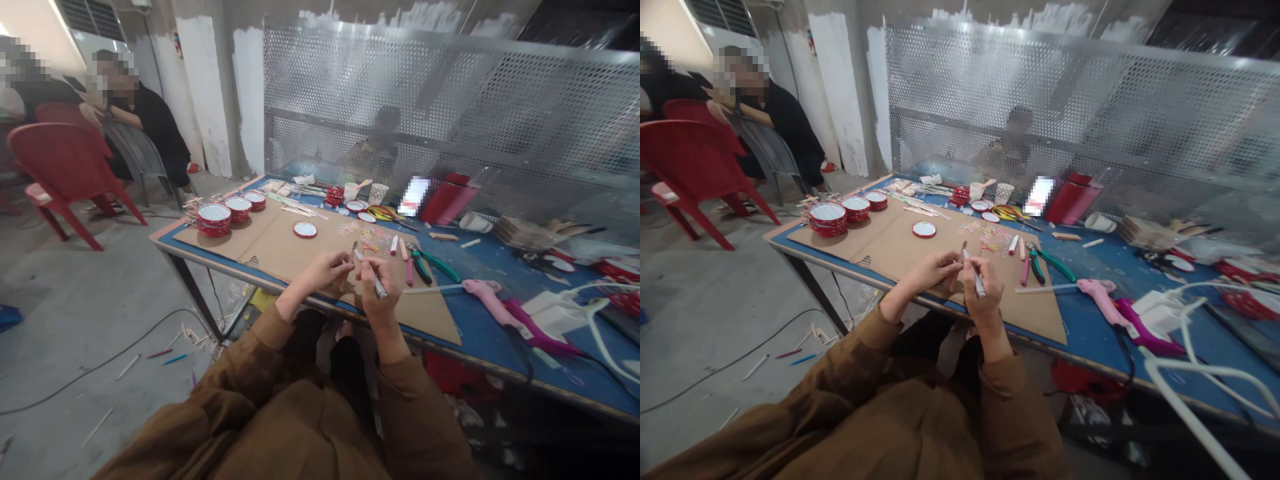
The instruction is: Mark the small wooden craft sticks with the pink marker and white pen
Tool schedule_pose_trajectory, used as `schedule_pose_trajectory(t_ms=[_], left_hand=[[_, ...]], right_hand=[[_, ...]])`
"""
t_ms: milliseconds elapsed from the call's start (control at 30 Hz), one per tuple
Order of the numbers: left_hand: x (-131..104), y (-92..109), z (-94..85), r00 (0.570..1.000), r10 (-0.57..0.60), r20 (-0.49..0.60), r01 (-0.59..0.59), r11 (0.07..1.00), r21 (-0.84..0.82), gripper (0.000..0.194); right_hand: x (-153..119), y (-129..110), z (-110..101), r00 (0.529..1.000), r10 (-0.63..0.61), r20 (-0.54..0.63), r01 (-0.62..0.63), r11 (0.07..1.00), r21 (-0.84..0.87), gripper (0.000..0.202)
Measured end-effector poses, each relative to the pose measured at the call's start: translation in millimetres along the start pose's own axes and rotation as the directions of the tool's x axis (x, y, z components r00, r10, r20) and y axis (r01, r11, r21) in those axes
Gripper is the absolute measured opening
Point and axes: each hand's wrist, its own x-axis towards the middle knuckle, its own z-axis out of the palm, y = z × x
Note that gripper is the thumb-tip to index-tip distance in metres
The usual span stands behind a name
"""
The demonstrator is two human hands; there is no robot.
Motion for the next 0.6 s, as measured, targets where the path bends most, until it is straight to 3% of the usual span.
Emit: schedule_pose_trajectory(t_ms=[433, 600], left_hand=[[-1.1, -1.3, -0.9, 1.000, 0.004, 0.001, -0.004, 0.999, 0.034, 0.021], [-1.3, 2.3, -0.6, 1.000, -0.018, 0.015, 0.018, 1.000, 0.020, 0.021]], right_hand=[[-3.3, 3.5, 1.0, 0.994, 0.102, -0.033, -0.101, 0.995, 0.024, 0.024], [-2.1, 1.2, 0.3, 0.996, 0.088, -0.023, -0.088, 0.996, -0.002, 0.025]])
